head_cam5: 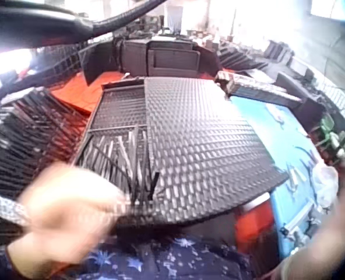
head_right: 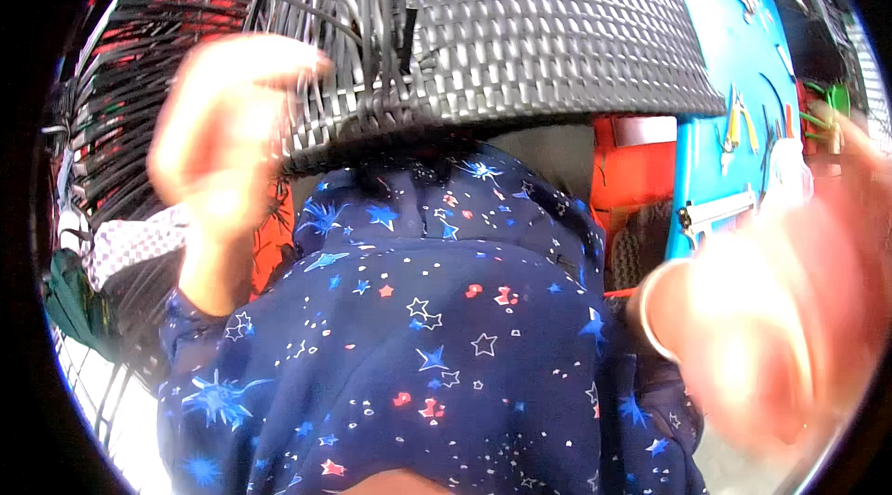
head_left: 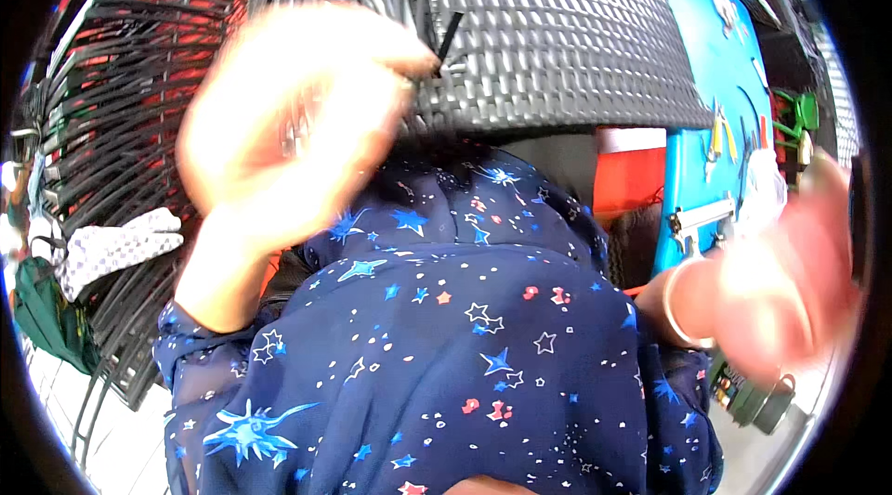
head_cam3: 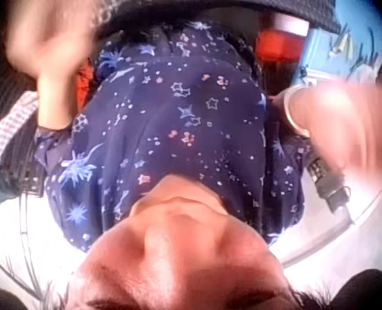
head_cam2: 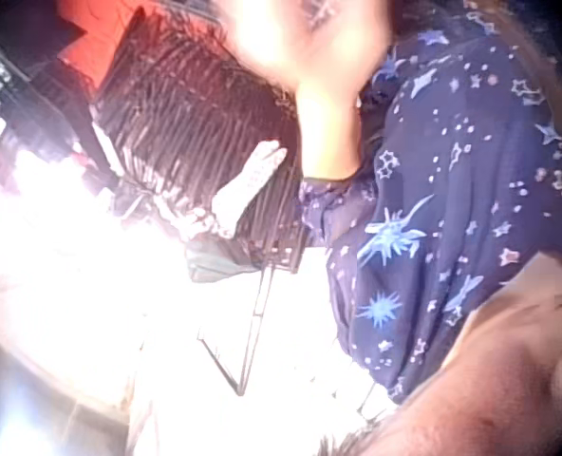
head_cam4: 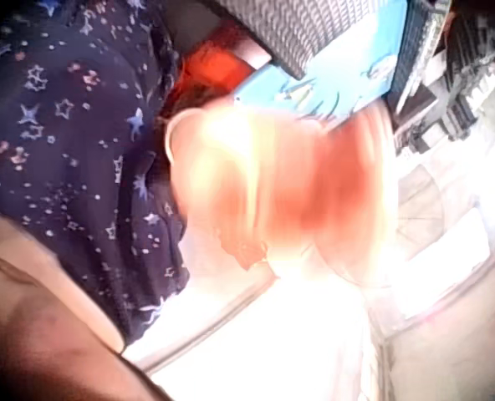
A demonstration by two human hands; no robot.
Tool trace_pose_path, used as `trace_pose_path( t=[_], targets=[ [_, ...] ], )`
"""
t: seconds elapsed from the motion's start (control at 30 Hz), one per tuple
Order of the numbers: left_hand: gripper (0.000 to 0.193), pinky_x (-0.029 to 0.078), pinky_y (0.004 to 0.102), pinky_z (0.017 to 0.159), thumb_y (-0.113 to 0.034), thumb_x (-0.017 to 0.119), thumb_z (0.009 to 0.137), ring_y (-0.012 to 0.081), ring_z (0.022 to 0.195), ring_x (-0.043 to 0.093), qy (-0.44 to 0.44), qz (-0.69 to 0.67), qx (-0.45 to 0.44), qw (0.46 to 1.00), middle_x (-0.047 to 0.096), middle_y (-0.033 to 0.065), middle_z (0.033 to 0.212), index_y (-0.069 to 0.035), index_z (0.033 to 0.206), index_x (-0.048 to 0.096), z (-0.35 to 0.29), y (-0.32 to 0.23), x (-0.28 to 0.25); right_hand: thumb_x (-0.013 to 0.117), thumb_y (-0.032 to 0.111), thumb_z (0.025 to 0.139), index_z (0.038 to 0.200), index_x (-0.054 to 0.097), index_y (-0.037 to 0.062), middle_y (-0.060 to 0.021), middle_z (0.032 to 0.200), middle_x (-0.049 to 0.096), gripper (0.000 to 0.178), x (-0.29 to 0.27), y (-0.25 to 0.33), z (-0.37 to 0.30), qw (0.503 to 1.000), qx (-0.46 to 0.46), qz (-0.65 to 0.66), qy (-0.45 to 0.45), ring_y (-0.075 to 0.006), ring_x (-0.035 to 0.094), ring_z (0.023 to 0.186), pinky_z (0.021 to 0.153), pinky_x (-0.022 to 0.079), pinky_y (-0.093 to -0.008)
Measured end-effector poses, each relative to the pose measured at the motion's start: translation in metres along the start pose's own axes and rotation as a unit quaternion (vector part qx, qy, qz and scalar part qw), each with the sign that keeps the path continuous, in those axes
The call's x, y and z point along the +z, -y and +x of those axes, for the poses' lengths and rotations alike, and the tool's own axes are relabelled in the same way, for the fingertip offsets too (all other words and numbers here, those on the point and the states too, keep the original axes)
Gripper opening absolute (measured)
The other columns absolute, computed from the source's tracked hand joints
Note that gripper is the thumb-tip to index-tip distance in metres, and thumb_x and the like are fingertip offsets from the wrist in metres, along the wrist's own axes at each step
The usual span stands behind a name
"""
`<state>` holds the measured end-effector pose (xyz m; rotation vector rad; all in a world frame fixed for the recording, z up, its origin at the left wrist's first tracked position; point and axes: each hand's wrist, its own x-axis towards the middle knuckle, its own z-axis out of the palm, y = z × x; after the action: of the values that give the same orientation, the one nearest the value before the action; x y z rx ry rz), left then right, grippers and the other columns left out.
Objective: The person weaves black plastic strips into a basket frame, using pliers to pull the strips through the weave and a staple gun to secure them. The person works on the edge of the basket, repeatedly threading and fastening the strips.
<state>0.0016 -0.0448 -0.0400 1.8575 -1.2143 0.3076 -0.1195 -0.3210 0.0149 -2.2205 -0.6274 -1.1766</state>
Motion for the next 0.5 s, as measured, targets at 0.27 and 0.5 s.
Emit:
trace_pose_path(
  t=[0.27, 0.5],
  targets=[
    [0.036, 0.039, 0.0438, 0.104, -0.020, 0.069, 0.082, 0.0294, 0.119, 0.053, 0.160, 0.182, -0.035, 0.970, 0.061, 0.0098, 0.119, -0.006, 0.114, 0.063, -0.018, 0.053, 0.069, 0.075, 0.012, 0.074, 0.084, 0.069, 0.0037, -0.0084, 0.080, 0.061, 0.014, 0.130, -0.065, -0.072, 0.966, 0.168, 0.047, 0.192, -0.0268, 0.061, 0.075, 0.069, 0.050, -0.0353],
    [0.031, 0.044, 0.0420, 0.096, -0.019, 0.072, 0.077, 0.0286, 0.110, 0.057, 0.102, 0.165, -0.088, 0.977, 0.063, 0.0080, 0.111, -0.005, 0.104, 0.065, -0.025, 0.065, 0.076, 0.081, 0.027, 0.066, 0.088, 0.067, 0.0040, -0.0090, 0.083, 0.060, 0.035, 0.150, -0.079, -0.068, 0.958, 0.139, 0.024, 0.249, -0.0288, 0.059, 0.078, 0.069, 0.048, -0.0380]
  ],
)
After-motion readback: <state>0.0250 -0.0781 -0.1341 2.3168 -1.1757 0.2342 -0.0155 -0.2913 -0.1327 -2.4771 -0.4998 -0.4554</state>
